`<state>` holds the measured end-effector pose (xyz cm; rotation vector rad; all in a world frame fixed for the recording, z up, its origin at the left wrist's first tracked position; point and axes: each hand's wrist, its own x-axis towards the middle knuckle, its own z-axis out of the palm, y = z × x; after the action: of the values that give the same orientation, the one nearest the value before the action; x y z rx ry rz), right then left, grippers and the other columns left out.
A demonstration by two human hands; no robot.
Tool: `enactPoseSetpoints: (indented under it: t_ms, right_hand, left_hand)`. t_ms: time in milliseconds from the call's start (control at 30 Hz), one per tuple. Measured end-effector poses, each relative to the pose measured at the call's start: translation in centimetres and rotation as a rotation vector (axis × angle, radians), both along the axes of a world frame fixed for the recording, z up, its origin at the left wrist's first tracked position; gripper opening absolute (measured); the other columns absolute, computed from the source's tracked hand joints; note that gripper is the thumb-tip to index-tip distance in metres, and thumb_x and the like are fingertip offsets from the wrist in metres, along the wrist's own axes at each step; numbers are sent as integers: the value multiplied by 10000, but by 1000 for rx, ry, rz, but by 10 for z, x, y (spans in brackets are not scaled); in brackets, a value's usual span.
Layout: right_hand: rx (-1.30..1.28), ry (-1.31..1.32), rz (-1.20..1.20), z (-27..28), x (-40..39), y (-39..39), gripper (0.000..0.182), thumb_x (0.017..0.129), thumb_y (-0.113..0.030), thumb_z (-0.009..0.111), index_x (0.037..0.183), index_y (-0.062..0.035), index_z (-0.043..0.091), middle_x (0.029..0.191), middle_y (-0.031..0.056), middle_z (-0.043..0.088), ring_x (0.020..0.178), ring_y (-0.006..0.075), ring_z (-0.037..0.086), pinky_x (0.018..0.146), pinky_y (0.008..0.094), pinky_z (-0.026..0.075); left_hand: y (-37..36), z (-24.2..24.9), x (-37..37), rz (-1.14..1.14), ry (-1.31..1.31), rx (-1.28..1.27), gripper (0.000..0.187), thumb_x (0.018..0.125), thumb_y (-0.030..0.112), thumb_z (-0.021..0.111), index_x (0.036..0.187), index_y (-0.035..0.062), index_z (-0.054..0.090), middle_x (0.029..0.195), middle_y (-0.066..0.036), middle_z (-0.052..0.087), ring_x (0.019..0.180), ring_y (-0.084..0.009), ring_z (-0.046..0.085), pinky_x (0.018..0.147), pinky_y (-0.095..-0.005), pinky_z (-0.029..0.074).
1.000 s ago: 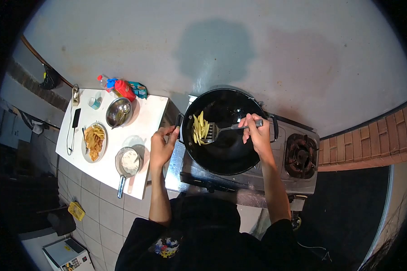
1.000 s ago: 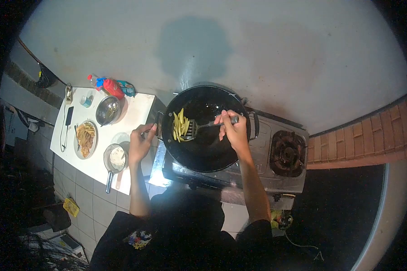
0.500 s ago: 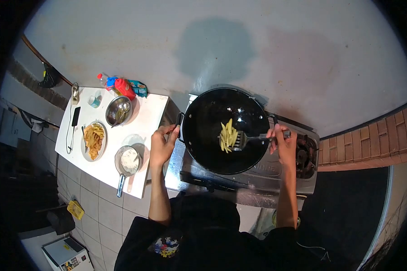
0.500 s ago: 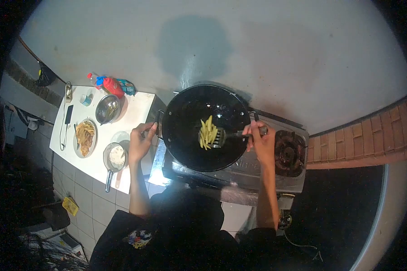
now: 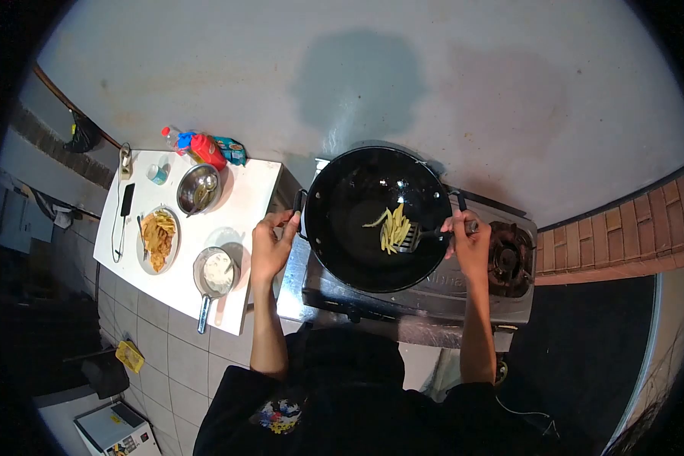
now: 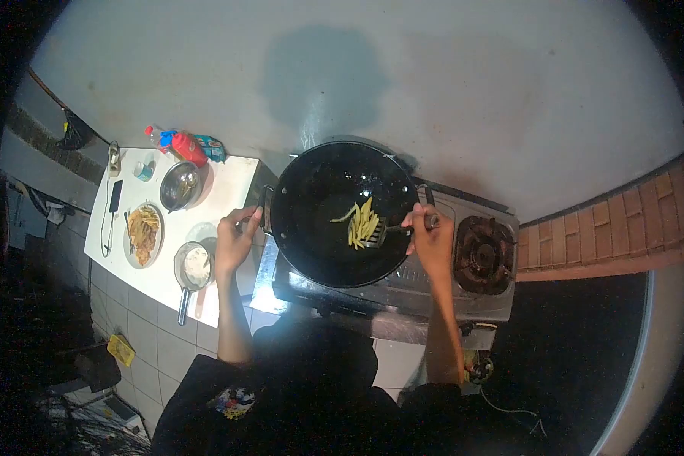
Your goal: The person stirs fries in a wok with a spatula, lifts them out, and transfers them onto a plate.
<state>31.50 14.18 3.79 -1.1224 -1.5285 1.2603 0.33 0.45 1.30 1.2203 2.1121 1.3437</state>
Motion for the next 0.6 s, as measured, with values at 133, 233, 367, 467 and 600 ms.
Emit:
enactPoseSetpoints:
  t_ms: [133,233,367,467,600]
  right_hand:
    - [-24,44,-33,-10,-11,2,333,978,-200,515,735,25,544,690,78,615,396,61,480,340,231,413]
    - [-28,85,-39,-17,-20,4,329,978,-192,510,727,18,539,695,79,616,397,62,478,342,233,417]
    - [-16,129,-12,-23,-31,8,323,980,-178,501,718,8,527,709,82,619,397,58,470,348,230,420]
    - [0,159,11,-32,-39,12,314,981,-173,498,722,2,524,716,85,622,397,56,466,354,224,420]
    - [1,192,29,-32,-53,13,310,983,-166,495,720,-1,513,718,90,625,399,57,462,351,221,409]
  left_hand:
    - [0,-2,-1,2,-22,-11,302,870,211,676,975,-73,671,794,-165,665,719,-192,632,661,-297,469]
    - [0,-7,-4,-11,-21,-2,303,870,211,676,976,-73,670,800,-167,665,720,-193,632,654,-294,464]
    - [0,-6,-4,-16,3,18,308,869,214,676,978,-75,668,804,-169,665,729,-199,632,660,-299,467]
    - [0,-6,-4,-21,3,10,313,869,214,676,979,-79,666,808,-171,665,740,-204,636,670,-305,473]
    - [1,-5,-4,-11,-1,-7,318,868,214,677,980,-83,664,822,-176,668,750,-211,644,681,-308,478]
